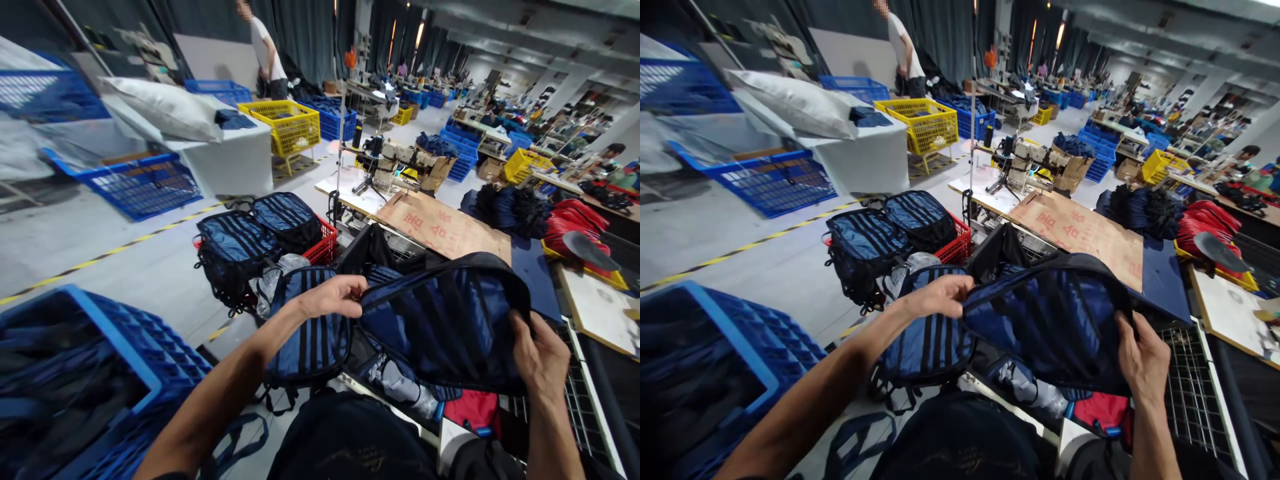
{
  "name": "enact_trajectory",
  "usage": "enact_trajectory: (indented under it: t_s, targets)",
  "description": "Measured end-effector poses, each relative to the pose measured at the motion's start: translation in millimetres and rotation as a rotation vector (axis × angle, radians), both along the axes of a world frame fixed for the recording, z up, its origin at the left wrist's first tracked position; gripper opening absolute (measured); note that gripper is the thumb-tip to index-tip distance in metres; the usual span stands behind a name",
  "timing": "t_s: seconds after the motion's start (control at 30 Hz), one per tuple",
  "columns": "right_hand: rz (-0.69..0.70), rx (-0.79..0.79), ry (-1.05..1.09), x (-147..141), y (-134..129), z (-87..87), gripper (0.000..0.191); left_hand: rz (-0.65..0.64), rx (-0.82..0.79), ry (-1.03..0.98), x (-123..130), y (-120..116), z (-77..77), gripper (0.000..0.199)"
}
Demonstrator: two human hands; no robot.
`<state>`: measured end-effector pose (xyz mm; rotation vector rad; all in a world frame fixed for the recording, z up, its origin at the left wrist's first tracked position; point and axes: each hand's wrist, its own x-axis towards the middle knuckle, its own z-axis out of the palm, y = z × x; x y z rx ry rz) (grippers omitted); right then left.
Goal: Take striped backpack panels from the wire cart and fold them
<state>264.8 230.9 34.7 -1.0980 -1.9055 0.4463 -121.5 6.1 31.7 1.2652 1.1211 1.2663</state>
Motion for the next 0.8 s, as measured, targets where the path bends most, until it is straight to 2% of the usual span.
enact_trajectory:
  t_s: [0.07, 0.13, 0.2, 0.27, 0.33, 0.37, 0.47, 0.53, 0.57, 0.63, 0.7, 0.8]
  targets:
    - [0.020, -0.089, 0.015, -7.8, 4.3, 0.2, 0.069, 0.033, 0.003, -0.096, 4.8, -12.8, -7.9, 0.064]
    - [0.065, -0.167, 0.004, -23.0, 2.3, -0.7, 0.069, 0.174, 0.039, -0.026, 2.9, -19.1, -8.8, 0.056]
    - [0.158, -0.260, -0.046, -45.9, -6.6, -2.9, 0.064, 0.421, 0.094, 0.220, -11.1, -19.3, -2.0, 0.046]
    - [0.285, -0.322, -0.106, -75.8, -21.6, -5.6, 0.060, 0.734, 0.164, 0.577, -35.6, -16.4, 10.1, 0.036]
    - [0.393, -0.332, -0.114, -109.3, -39.7, -7.9, 0.057, 1.003, 0.210, 0.898, -64.2, -15.3, 24.5, 0.032]
    - [0.431, -0.333, -0.081, -125.7, -48.3, -9.0, 0.055, 1.096, 0.215, 1.006, -77.8, -16.8, 31.6, 0.031]
    - [0.495, -0.399, 0.087, -169.6, -65.6, -18.4, 0.053, 1.241, 0.151, 1.098, -110.9, -31.2, 45.9, 0.029]
    - [0.506, -0.460, 0.173, -195.6, -69.7, -36.8, 0.052, 1.213, 0.058, 1.077, -126.9, -45.9, 42.1, 0.033]
    - [0.506, -0.483, 0.190, -208.8, -71.0, -50.9, 0.052, 1.185, 0.005, 1.072, -133.8, -53.2, 34.3, 0.032]
    - [0.505, -0.518, 0.149, -236.6, -75.3, -87.5, 0.055, 1.168, -0.104, 1.073, -145.6, -65.6, 6.3, 0.029]
    - [0.503, -0.566, 0.023, -264.2, -83.7, -129.8, 0.058, 1.191, -0.240, 1.078, -152.5, -74.9, -35.6, 0.033]
    - [0.511, -0.692, -0.167, -294.8, -99.6, -187.2, 0.064, 1.126, -0.493, 1.143, -144.3, -86.9, -113.2, 0.048]
